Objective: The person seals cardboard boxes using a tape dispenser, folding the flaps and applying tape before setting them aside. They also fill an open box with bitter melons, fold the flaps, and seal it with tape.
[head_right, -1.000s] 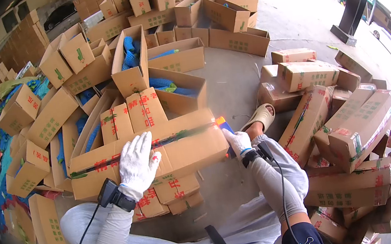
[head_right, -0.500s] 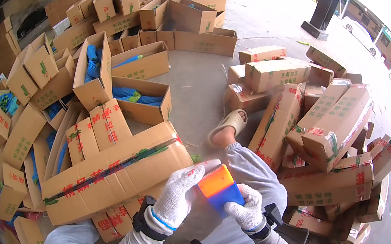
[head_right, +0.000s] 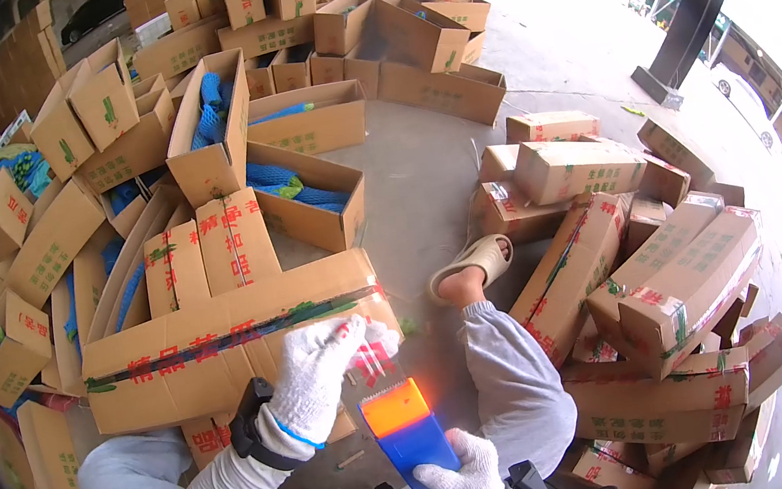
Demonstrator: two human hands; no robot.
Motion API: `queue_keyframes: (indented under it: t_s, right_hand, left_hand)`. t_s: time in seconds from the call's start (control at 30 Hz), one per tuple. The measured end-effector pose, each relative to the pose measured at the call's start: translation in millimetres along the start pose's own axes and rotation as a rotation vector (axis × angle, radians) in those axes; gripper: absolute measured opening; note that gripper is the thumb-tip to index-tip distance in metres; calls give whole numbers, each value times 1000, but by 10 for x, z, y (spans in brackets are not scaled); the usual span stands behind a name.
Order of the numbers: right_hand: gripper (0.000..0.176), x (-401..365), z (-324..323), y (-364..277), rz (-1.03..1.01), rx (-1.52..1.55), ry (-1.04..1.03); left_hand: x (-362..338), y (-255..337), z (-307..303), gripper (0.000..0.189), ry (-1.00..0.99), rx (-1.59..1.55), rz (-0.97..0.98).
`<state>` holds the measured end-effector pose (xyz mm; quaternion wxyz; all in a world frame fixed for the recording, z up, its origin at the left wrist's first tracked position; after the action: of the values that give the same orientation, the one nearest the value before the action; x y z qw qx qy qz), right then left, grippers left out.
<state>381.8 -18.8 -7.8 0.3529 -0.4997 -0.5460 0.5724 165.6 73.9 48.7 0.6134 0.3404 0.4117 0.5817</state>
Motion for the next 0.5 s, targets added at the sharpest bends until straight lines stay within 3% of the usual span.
queue_keyframes:
  t_s: [0.07,0.1,0.13,0.23,0.3,0.4,0.47,0.5]
  right_hand:
    - [36,-93,66,-57,29,238,-85]
    - [45,-131,80,-5,54,290,-147]
    - [37,-122,139,-53,72,254,-53]
    - [30,28,253,-85,84,236,70]
    - [20,92,297,73,155,298,-4]
    - [29,171,300,334,184,226,6]
    - [35,239,203,625,310,162,-51]
    - [36,325,206,696,308,120,-110]
  left_hand:
    - [352,510,-167,31,96,87,137]
    - [577,702,-315,33,99,278,337]
    - [824,798,-454,34,101,533,433]
    - [1495,365,-836,35,38,1026,316]
    - [1747,-107,-1199,43,-17,1348,34]
    - [1657,24,-1083,42,71,1496,-258]
    - [1737,-110,-1279,41,169,1489,-325]
    - [1715,-87,-1278,38,140,1449,-251]
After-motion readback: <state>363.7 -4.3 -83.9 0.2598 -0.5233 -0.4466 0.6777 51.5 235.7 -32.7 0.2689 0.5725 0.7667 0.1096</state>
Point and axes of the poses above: each hand's wrist, its own x-axis towards the middle knuckle, its own z-axis out of the palm, y = z × x, the point moved 4 cm from there along x, towards the middle knuckle, and after that the axes turned 1 degree about -x, right-handed, at the moved point
